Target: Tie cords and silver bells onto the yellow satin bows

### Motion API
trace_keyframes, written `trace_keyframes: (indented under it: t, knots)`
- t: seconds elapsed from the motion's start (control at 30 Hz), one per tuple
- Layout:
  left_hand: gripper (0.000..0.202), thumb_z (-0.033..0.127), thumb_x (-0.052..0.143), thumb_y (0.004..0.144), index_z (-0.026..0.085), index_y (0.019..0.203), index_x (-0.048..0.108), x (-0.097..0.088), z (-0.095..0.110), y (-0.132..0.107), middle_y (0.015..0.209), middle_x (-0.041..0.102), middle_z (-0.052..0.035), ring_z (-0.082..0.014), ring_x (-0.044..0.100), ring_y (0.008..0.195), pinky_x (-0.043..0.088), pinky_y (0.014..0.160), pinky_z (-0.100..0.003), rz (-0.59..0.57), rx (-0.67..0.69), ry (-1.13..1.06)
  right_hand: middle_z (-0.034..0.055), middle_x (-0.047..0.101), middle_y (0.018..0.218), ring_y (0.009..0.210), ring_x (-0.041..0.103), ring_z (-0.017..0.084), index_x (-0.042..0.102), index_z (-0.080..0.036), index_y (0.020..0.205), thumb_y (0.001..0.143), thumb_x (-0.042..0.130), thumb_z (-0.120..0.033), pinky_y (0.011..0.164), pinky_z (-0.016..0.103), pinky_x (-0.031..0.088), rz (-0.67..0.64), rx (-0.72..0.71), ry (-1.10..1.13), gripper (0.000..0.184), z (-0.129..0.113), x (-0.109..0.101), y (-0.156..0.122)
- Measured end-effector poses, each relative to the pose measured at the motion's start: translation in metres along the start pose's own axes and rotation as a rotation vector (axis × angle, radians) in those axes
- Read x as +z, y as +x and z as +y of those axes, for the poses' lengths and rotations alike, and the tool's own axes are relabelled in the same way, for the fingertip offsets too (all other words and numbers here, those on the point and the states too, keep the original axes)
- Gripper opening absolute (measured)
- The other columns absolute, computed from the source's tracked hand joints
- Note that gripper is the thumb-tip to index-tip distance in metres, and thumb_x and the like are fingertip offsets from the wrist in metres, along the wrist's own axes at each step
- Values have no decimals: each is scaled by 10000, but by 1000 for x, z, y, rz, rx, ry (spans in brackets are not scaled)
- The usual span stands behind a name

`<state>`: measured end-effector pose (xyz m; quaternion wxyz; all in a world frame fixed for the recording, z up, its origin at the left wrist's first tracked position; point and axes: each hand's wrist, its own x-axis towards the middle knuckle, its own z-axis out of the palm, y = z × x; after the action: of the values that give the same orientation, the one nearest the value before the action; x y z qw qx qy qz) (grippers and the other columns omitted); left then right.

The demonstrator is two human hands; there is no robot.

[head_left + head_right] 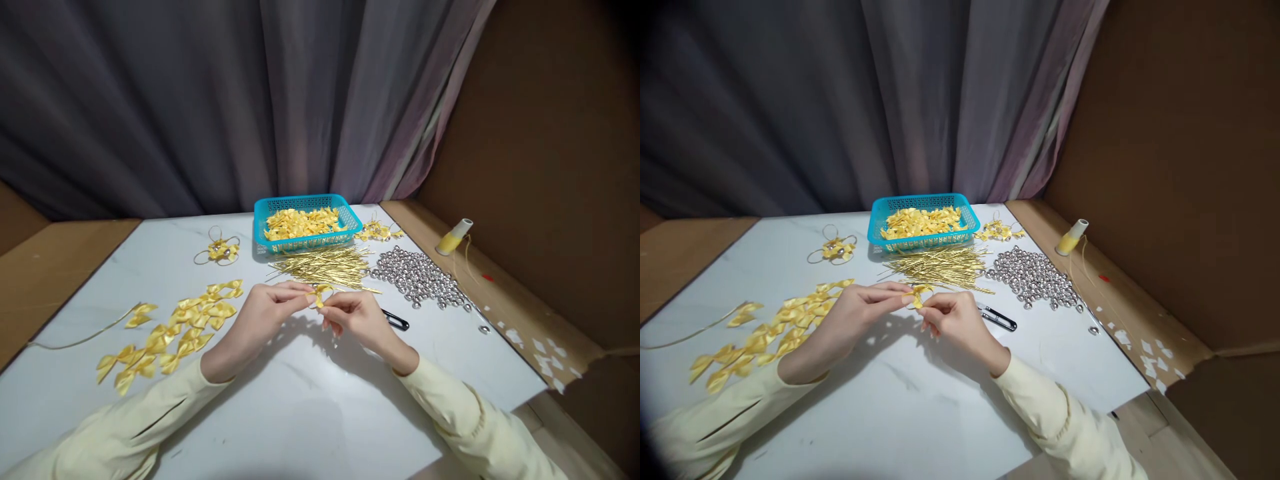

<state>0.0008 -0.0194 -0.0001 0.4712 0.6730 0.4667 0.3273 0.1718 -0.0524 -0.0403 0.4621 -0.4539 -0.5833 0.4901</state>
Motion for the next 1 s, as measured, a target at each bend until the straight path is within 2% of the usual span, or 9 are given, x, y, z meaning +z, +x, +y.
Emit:
trace_keyframes:
  t: [0.3,0.53,0.8,1.0]
  knots:
    - [89,277,677,724,261,687,756,0,-3,3,936,720,-14,-220,546,1075,398,891,-283,3,-38,-44,-2,556,485,413,463,75,630,-132,580,780,579,-205,432,186,370,0,-22,-40,220,3,0,2]
    - [113,285,656,737,252,691,755,1,-1,3,982,713,-22,-226,547,1057,408,800,-278,2,-77,-58,3,571,490,397,463,78,625,-135,577,769,578,-228,419,189,378,3,-2,-34,219,3,1,4]
    - [151,294,636,737,236,643,741,2,-2,3,1039,691,-17,-206,566,919,382,642,-268,3,-116,-63,4,573,485,389,460,74,619,-134,569,760,577,-244,412,188,376,1,11,-30,224,2,1,5]
    - [149,295,632,730,221,662,743,2,-3,4,971,709,-33,-208,566,884,378,647,-273,-3,-94,-75,0,564,480,390,455,75,609,-133,560,756,580,-240,416,189,371,0,21,-21,225,2,0,4]
